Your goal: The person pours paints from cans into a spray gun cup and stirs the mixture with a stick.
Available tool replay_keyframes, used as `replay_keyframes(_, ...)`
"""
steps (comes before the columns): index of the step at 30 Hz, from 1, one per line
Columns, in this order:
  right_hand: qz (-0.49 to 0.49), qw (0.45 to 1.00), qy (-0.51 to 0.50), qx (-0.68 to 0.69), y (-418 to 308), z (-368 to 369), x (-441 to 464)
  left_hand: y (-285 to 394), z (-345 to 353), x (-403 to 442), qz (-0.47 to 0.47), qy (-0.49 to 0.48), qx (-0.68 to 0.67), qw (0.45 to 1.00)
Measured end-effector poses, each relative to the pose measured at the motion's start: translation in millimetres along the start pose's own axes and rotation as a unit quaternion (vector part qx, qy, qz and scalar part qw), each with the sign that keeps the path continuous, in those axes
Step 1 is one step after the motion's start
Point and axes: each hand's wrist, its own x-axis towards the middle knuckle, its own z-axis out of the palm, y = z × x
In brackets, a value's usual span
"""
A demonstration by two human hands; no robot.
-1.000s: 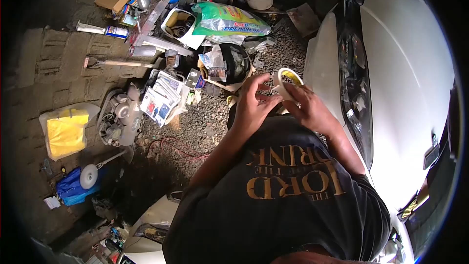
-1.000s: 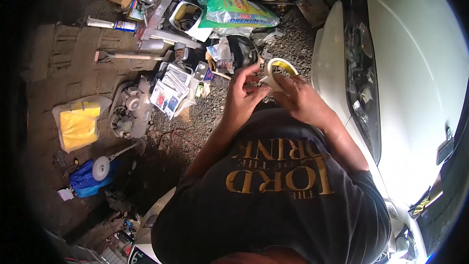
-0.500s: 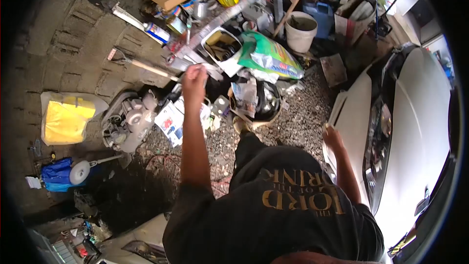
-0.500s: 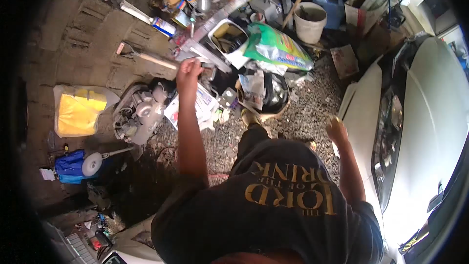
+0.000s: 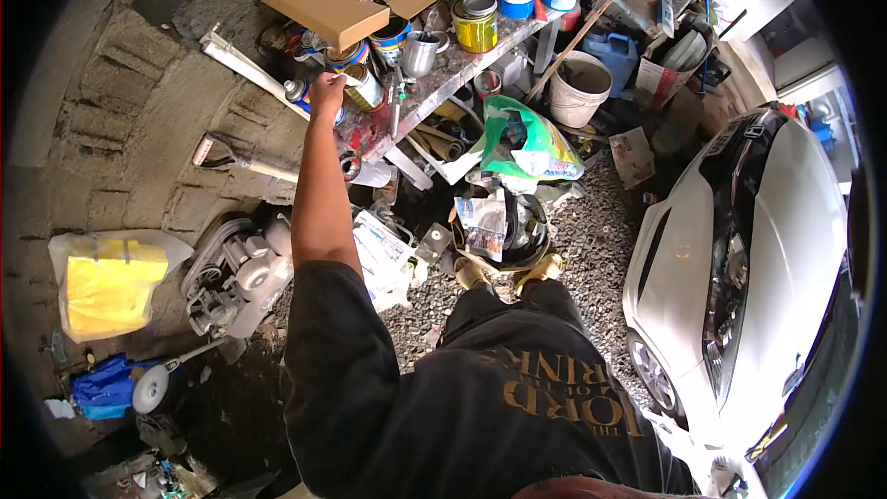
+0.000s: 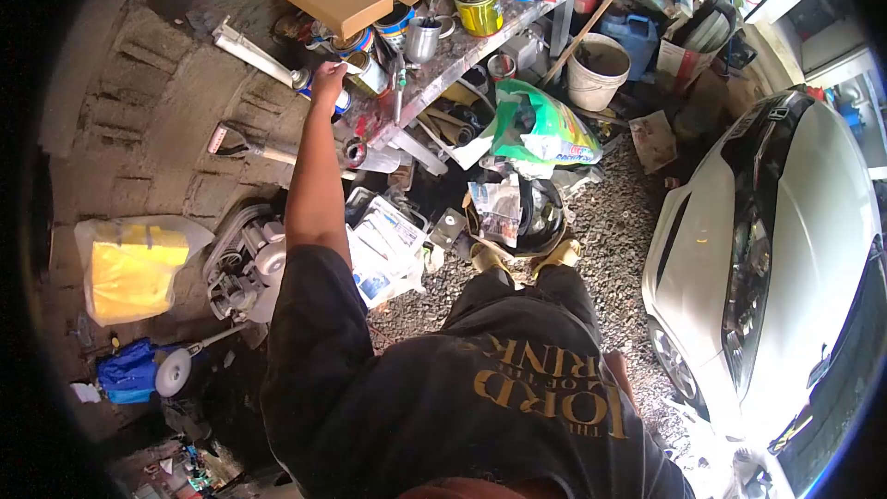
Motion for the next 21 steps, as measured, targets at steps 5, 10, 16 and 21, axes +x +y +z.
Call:
replay_keyframes(5,-0.028,0.998,0.051,0.037,-21,-16,-7,-11,12,22,0.027,-0.018,0.089,0.995)
replay_keyframes(10,0.129,0.948,0.077,0.28,-111,-176,-18,-7,17,22,0.034,-0.03,0.156,0.987)
replay_keyframes(16,0.179,0.922,0.085,0.332,-137,-193,-21,-24,27,15,0.078,0.023,0.2,0.976)
replay_keyframes(21,0.232,0.909,0.01,0.346,-98,-94,0,-15,30,8,0.065,0.117,0.118,0.984)
